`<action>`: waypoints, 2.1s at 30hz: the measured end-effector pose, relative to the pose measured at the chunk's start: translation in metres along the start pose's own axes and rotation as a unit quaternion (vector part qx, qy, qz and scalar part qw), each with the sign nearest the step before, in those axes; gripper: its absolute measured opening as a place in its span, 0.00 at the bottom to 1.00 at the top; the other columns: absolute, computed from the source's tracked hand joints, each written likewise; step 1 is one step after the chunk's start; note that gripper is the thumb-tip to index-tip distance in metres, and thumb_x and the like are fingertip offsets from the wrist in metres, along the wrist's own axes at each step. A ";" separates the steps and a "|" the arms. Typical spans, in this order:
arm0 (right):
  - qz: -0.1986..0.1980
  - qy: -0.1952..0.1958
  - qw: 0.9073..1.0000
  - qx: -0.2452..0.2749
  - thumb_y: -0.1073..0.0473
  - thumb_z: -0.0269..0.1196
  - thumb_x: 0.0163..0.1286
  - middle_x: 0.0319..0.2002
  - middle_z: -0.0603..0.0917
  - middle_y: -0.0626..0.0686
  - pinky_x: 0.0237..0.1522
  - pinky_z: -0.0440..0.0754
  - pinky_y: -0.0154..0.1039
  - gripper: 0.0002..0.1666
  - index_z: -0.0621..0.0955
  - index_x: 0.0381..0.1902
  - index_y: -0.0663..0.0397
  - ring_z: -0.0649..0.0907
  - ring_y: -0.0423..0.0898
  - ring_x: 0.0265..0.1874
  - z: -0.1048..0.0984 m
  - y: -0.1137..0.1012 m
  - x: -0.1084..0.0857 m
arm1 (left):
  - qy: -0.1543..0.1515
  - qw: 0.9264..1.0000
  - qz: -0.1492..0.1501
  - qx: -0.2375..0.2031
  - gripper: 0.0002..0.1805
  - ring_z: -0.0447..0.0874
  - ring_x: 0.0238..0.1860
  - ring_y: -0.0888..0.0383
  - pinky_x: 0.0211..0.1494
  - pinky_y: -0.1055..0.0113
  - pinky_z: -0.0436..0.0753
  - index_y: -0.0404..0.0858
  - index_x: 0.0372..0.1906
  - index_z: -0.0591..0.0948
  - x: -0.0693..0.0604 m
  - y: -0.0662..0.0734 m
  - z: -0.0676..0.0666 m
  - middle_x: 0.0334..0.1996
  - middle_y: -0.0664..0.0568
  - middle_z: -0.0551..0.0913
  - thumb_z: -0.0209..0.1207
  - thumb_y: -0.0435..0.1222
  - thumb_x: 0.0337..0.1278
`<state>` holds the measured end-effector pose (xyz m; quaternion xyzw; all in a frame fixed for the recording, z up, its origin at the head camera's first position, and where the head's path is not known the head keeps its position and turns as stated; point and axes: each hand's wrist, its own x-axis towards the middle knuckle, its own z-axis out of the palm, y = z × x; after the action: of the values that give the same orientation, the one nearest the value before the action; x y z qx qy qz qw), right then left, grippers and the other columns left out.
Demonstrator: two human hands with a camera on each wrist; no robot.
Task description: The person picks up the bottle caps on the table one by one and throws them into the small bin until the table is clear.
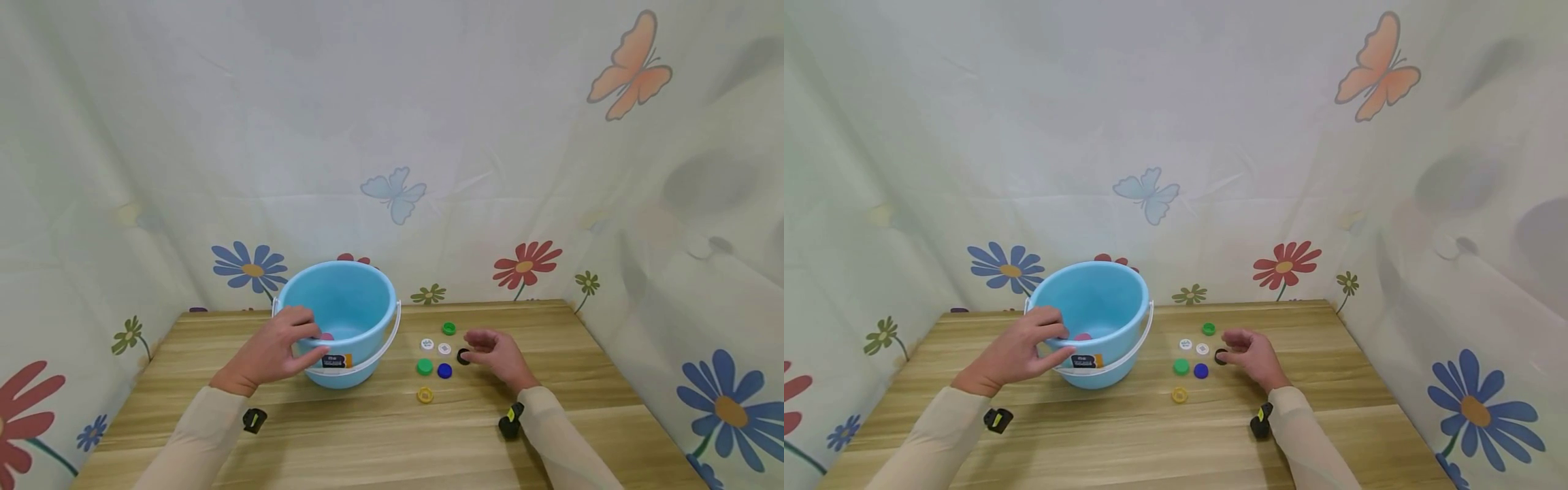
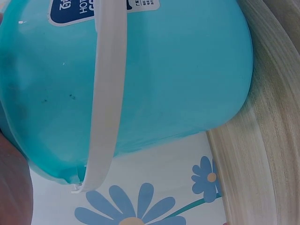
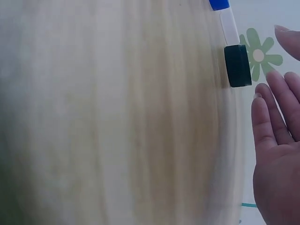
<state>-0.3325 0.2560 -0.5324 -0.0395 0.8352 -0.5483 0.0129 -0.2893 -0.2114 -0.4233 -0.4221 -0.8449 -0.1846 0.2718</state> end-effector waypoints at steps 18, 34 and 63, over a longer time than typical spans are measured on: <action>-0.001 -0.051 0.997 -0.053 0.59 0.75 0.62 0.56 0.86 0.57 0.62 0.81 0.52 0.26 0.83 0.57 0.58 0.85 0.53 0.55 -0.004 -0.005 0.008 | 0.007 1.000 0.006 -0.008 0.09 0.70 0.39 0.64 0.43 0.59 0.77 0.53 0.31 0.82 0.001 0.000 -0.001 0.31 0.63 0.72 0.73 0.45 0.53; 0.004 -0.061 0.993 -0.102 0.63 0.76 0.59 0.50 0.88 0.54 0.58 0.83 0.49 0.23 0.84 0.53 0.55 0.86 0.49 0.50 0.000 -0.003 0.010 | 0.000 1.000 0.001 -0.005 0.09 0.70 0.40 0.65 0.44 0.59 0.78 0.53 0.31 0.82 0.000 -0.002 0.000 0.32 0.63 0.72 0.73 0.46 0.52; -0.001 -0.064 0.985 -0.163 0.62 0.77 0.58 0.49 0.87 0.50 0.56 0.82 0.48 0.23 0.85 0.51 0.52 0.82 0.46 0.46 0.000 -0.004 0.013 | 0.007 1.000 0.011 -0.005 0.10 0.70 0.40 0.64 0.44 0.60 0.77 0.54 0.30 0.81 0.000 -0.003 0.003 0.32 0.63 0.72 0.73 0.46 0.53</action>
<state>-0.3456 0.2531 -0.5283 -0.0767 0.9108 -0.4013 0.0589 -0.2925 -0.2115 -0.4259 -0.4314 -0.8374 -0.1890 0.2773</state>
